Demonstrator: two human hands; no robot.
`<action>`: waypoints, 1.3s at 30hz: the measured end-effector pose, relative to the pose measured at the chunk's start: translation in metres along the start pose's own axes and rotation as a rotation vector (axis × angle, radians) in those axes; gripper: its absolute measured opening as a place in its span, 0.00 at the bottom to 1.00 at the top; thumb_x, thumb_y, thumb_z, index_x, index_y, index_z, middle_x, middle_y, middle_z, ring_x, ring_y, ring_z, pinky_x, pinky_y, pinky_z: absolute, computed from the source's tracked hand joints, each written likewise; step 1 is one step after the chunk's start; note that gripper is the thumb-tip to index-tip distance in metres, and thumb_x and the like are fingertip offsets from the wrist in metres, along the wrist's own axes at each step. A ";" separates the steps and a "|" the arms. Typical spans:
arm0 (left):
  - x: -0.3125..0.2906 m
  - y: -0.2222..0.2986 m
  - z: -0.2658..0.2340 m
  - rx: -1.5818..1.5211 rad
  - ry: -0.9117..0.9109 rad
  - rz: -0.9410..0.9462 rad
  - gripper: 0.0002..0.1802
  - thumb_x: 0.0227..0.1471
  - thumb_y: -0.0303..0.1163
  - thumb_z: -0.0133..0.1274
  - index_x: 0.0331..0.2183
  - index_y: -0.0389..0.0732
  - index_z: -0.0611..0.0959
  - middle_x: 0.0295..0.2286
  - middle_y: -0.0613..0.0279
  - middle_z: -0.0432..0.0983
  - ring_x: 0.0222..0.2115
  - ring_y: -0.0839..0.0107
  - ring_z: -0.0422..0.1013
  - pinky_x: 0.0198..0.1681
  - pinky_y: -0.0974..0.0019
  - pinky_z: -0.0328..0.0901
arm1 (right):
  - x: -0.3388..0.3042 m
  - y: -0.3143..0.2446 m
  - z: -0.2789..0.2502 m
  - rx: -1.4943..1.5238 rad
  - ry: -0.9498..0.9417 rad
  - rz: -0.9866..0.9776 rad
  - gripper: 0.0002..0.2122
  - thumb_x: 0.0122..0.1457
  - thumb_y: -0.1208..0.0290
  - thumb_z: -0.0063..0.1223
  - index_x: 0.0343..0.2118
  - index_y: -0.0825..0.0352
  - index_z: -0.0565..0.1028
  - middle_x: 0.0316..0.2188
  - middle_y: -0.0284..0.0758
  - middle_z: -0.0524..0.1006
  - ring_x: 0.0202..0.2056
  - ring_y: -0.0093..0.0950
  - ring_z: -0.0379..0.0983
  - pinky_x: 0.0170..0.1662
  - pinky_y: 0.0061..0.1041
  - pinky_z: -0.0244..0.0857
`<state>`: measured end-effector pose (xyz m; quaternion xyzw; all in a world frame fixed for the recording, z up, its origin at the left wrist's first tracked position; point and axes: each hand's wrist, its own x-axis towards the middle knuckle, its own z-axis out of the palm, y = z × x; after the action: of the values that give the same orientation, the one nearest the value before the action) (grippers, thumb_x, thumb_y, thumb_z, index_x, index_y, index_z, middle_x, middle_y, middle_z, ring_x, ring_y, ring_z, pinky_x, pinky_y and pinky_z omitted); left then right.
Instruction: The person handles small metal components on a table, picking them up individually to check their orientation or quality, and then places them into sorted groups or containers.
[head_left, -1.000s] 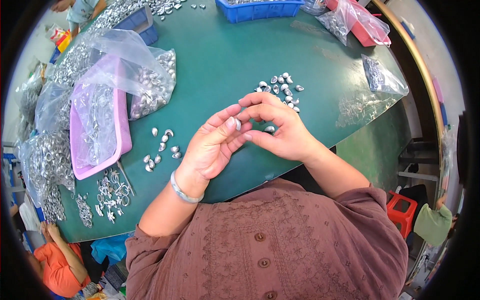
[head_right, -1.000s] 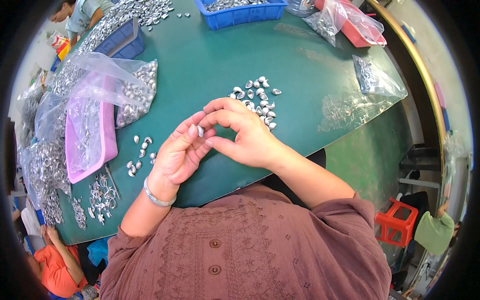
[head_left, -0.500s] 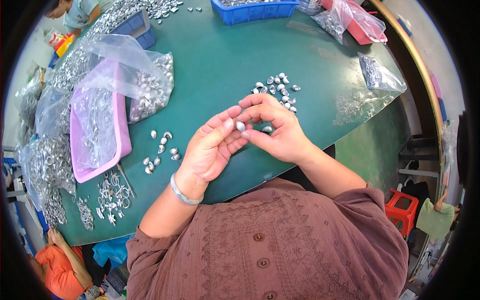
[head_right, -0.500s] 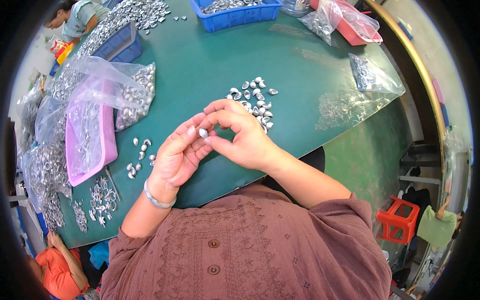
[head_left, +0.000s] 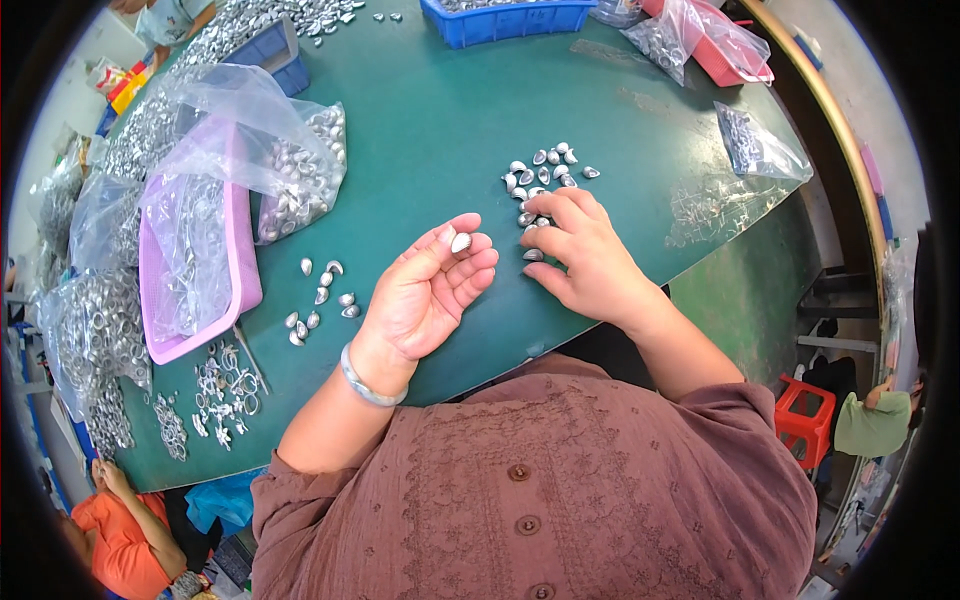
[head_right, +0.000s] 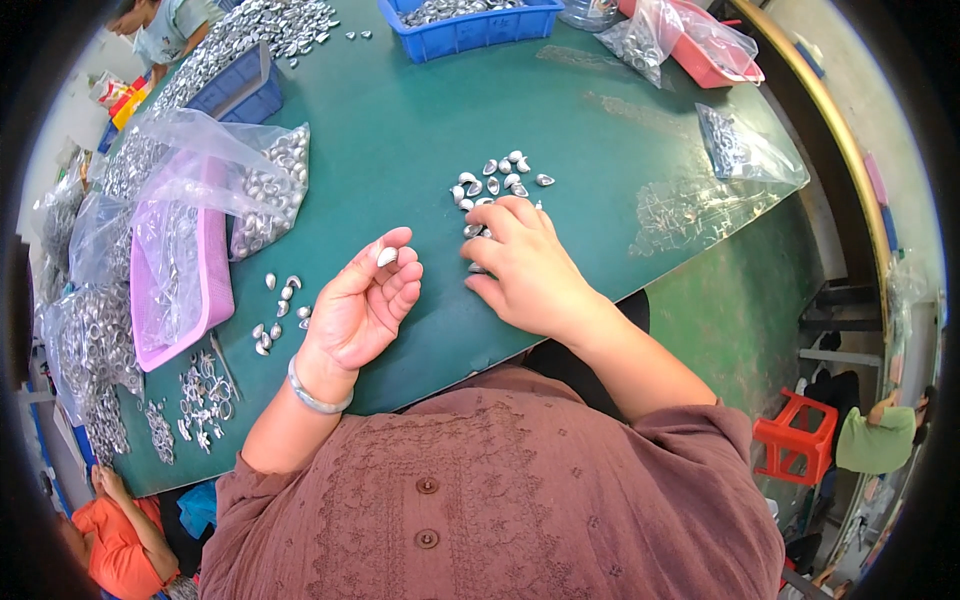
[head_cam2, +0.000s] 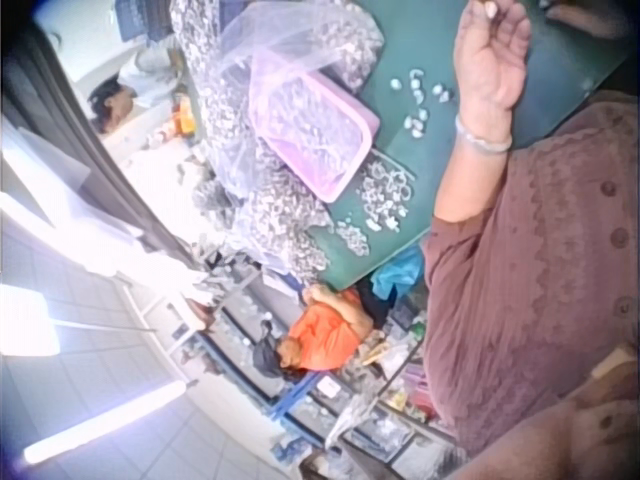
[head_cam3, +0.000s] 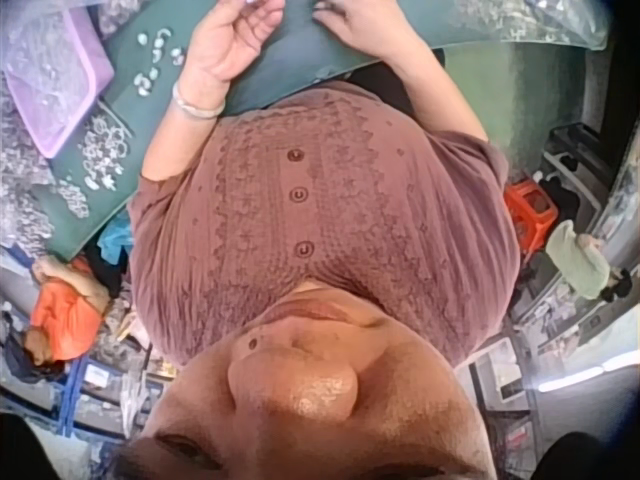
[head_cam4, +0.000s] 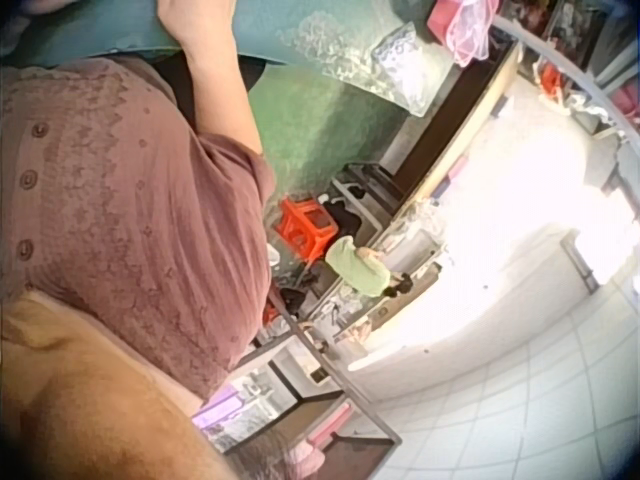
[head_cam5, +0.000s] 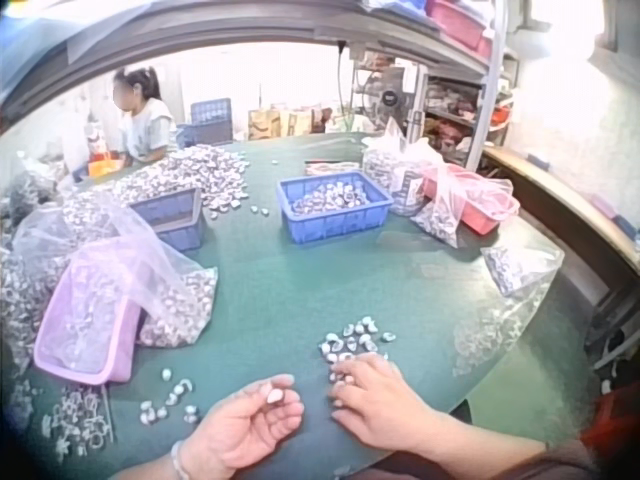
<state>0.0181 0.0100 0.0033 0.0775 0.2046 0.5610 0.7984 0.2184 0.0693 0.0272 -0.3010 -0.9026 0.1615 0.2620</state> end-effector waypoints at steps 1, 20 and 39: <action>0.000 0.000 -0.001 -0.001 0.000 0.001 0.16 0.55 0.32 0.40 0.44 0.34 0.69 0.34 0.57 0.74 0.35 0.67 0.72 0.40 0.67 0.69 | -0.001 0.000 0.001 -0.102 -0.031 -0.008 0.10 0.38 0.75 0.58 0.28 0.65 0.73 0.40 0.38 0.68 0.44 0.37 0.61 0.45 0.35 0.55; 0.000 -0.005 0.005 0.268 0.235 0.087 0.10 0.52 0.35 0.46 0.32 0.37 0.75 0.20 0.66 0.72 0.17 0.78 0.67 0.21 0.77 0.63 | 0.022 -0.024 0.010 0.710 -0.034 0.255 0.04 0.49 0.76 0.53 0.28 0.69 0.74 0.23 0.32 0.70 0.23 0.19 0.67 0.26 0.16 0.62; -0.002 -0.014 0.017 0.680 0.377 0.348 0.06 0.49 0.31 0.51 0.28 0.38 0.76 0.20 0.68 0.71 0.17 0.84 0.64 0.19 0.81 0.61 | 0.021 -0.032 0.026 0.749 0.011 0.384 0.04 0.47 0.76 0.54 0.22 0.70 0.73 0.20 0.30 0.70 0.20 0.15 0.64 0.22 0.15 0.58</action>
<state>0.0367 0.0044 0.0142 0.2658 0.5043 0.5923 0.5694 0.1745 0.0548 0.0279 -0.3487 -0.7074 0.5229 0.3234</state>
